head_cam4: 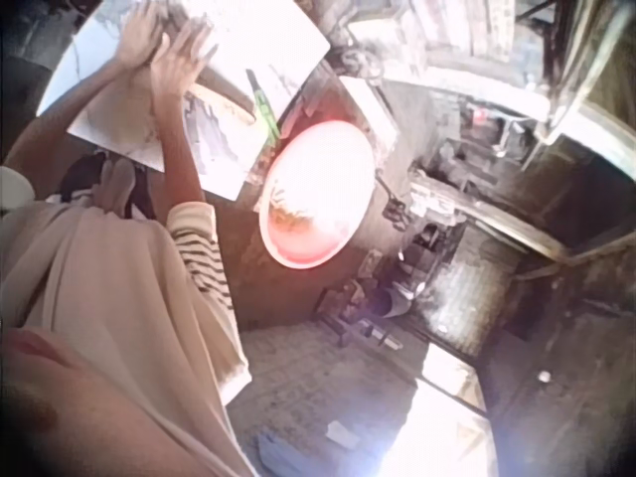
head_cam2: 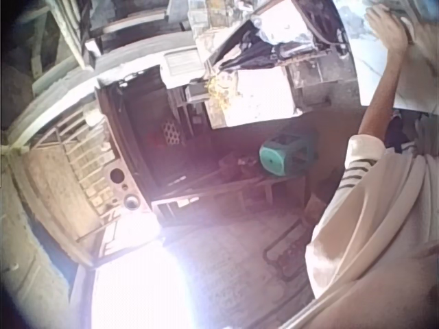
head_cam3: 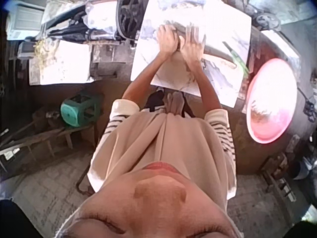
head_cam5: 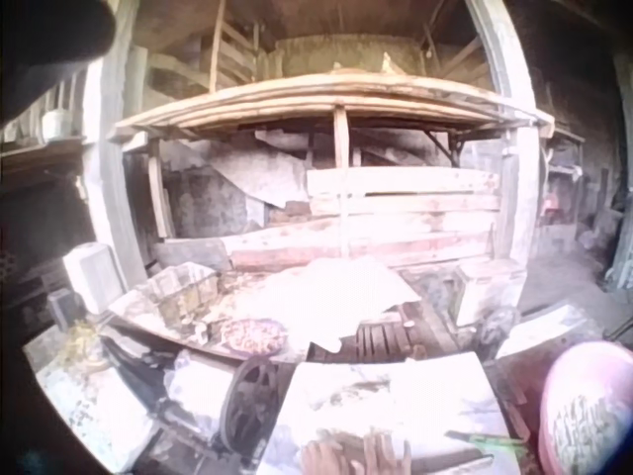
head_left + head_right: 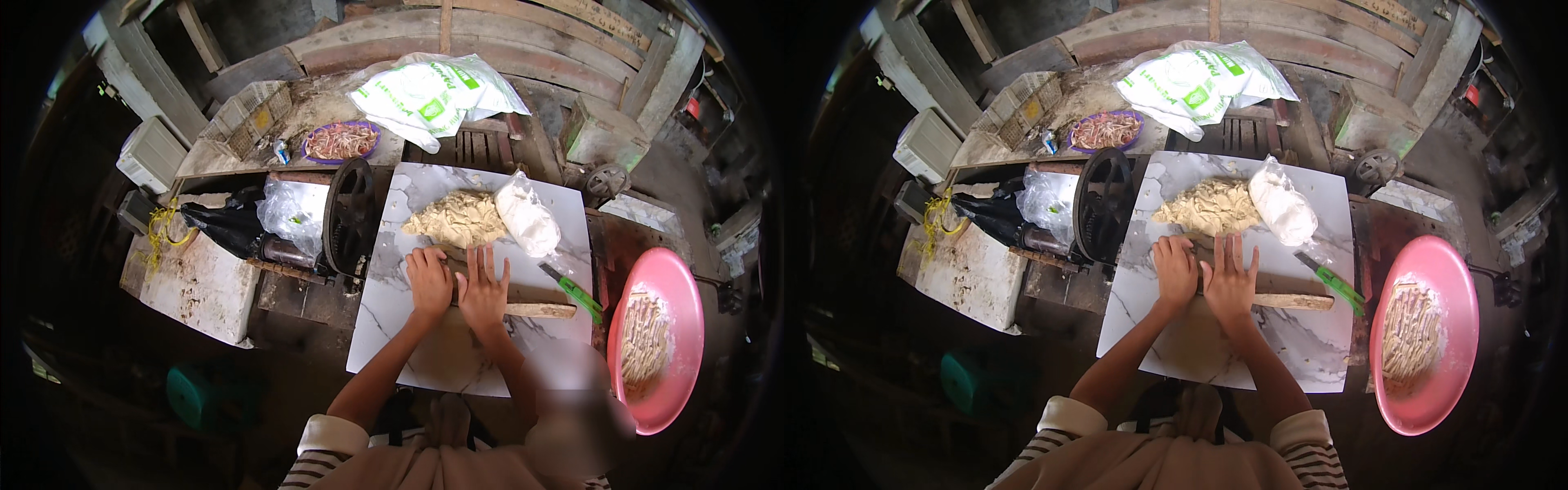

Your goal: The person kneads a ball of dough on a white marble board, rolls it into a cylinder using a wooden rolling pin, and cuts it into strips with a green utility knife. The cut noodles are placed into a pink plastic basin.

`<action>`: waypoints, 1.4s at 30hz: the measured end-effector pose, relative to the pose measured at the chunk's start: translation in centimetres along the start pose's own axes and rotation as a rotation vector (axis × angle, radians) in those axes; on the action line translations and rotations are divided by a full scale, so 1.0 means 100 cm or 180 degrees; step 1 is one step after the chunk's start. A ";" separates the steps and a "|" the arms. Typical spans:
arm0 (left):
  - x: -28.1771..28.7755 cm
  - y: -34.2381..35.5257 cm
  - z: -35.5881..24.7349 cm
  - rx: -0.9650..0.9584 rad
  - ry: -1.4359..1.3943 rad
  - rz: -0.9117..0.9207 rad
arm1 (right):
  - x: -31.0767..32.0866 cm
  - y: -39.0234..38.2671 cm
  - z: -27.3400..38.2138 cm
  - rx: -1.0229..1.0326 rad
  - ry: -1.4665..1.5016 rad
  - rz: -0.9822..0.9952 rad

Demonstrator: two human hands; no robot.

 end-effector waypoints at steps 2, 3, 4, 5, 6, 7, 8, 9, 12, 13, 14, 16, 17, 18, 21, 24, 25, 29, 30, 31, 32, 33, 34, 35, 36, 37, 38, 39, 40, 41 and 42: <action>-0.001 0.019 0.000 -0.0087 -0.0006 -0.0075 | -0.005 0.016 -0.008 -0.0114 -0.0012 -0.0056; -0.002 0.028 0.000 -0.0114 -0.0019 -0.0118 | -0.008 0.025 -0.012 -0.0189 0.0083 -0.0033; -0.002 0.036 0.000 -0.0143 -0.0033 -0.0161 | -0.011 0.033 -0.015 -0.0221 0.0116 -0.0020; -0.004 0.042 0.000 -0.0158 -0.0066 -0.0203 | -0.014 0.039 -0.019 -0.0259 0.0143 0.0004; -0.006 0.045 0.001 -0.0131 -0.0073 -0.0187 | -0.017 0.042 -0.022 -0.0296 0.0169 0.0024; -0.007 0.046 0.002 -0.0108 -0.0079 -0.0174 | -0.019 0.043 -0.023 -0.0325 0.0156 0.0034; -0.008 0.048 0.004 -0.0076 -0.0083 -0.0159 | -0.021 0.041 -0.023 -0.0353 0.0187 0.0053; -0.009 0.044 0.005 -0.0058 -0.0052 -0.0132 | -0.021 0.034 -0.021 -0.0380 0.0218 0.0068; -0.009 0.009 0.010 0.0009 -0.0019 -0.0025 | -0.016 0.003 -0.006 -0.0246 0.0185 0.0110; -0.009 -0.004 0.014 0.0038 -0.0059 0.0027 | -0.014 -0.005 0.000 -0.0162 0.0157 0.0126; -0.007 -0.014 0.014 0.0064 -0.0099 0.0084 | -0.009 -0.009 0.003 -0.0135 0.0116 0.0147; -0.006 -0.018 0.016 0.0107 -0.0076 0.0033 | -0.005 -0.014 0.009 -0.0079 0.0039 0.0199; -0.004 -0.013 0.010 0.0145 -0.0092 0.0007 | -0.004 -0.010 0.006 -0.0087 -0.0014 0.0178; -0.004 -0.006 0.007 0.0169 -0.0117 -0.0040 | -0.004 -0.003 0.003 -0.0120 -0.0019 0.0129; -0.007 0.022 0.011 0.0133 -0.0049 -0.0049 | -0.004 0.022 -0.006 -0.0249 0.0017 0.0024; -0.015 0.037 0.014 0.0345 0.0125 -0.0018 | -0.011 0.035 -0.012 -0.0325 -0.0002 0.0009; -0.015 0.033 0.013 0.0326 0.0165 -0.0014 | -0.014 0.031 -0.011 -0.0306 0.0024 0.0045; -0.014 0.003 0.020 0.0399 0.0080 0.0099 | -0.017 0.007 0.000 -0.0144 0.0102 0.0256; -0.014 -0.006 0.022 0.0465 -0.0003 0.0161 | -0.016 0.000 0.004 -0.0082 0.0115 0.0340; -0.013 -0.011 0.021 0.0388 -0.0013 0.0022 | -0.014 -0.002 0.006 -0.0043 0.0087 0.0348; -0.011 -0.010 0.021 0.0390 -0.0043 0.0005 | -0.011 -0.002 0.007 -0.0027 0.0025 0.0293; -0.011 -0.007 0.021 0.0393 -0.0074 -0.0009 | -0.009 0.002 0.006 -0.0011 -0.0036 0.0240; -0.012 -0.003 0.021 0.0397 -0.0104 -0.0022 | -0.007 0.006 0.006 0.0004 -0.0097 0.0189; -0.012 0.003 0.022 0.0452 -0.0113 -0.0027 | -0.006 0.013 0.003 -0.0001 -0.0031 0.0143; -0.013 0.010 0.023 0.0506 -0.0122 -0.0030 | -0.006 0.021 0.000 -0.0006 0.0035 0.0098; -0.013 0.017 0.024 0.0560 -0.0132 -0.0033 | -0.006 0.028 -0.002 -0.0012 0.0101 0.0053; -0.015 0.024 0.026 0.0569 -0.0081 -0.0024 | -0.008 0.034 -0.004 -0.0033 0.0089 0.0053; -0.016 0.030 0.027 0.0577 -0.0030 -0.0015 | -0.010 0.039 -0.006 -0.0054 0.0076 0.0051; -0.017 0.032 0.028 0.0583 0.0020 -0.0009 | -0.011 0.041 -0.007 -0.0074 0.0063 0.0048; -0.017 0.031 0.028 0.0596 0.0049 0.0006 | -0.012 0.040 -0.007 -0.0083 0.0091 0.0072; -0.018 0.029 0.027 0.0607 0.0078 0.0018 | -0.013 0.038 -0.007 -0.0091 0.0118 0.0094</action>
Point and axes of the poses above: each hand's wrist, its own y-axis towards the middle knuckle, its own x-axis out of the back of the hand, z = x × y, the point moved 8 cm from there along y, towards the middle knuckle, and after that the axes turned 12 degrees about z, right-handed, at the moved point
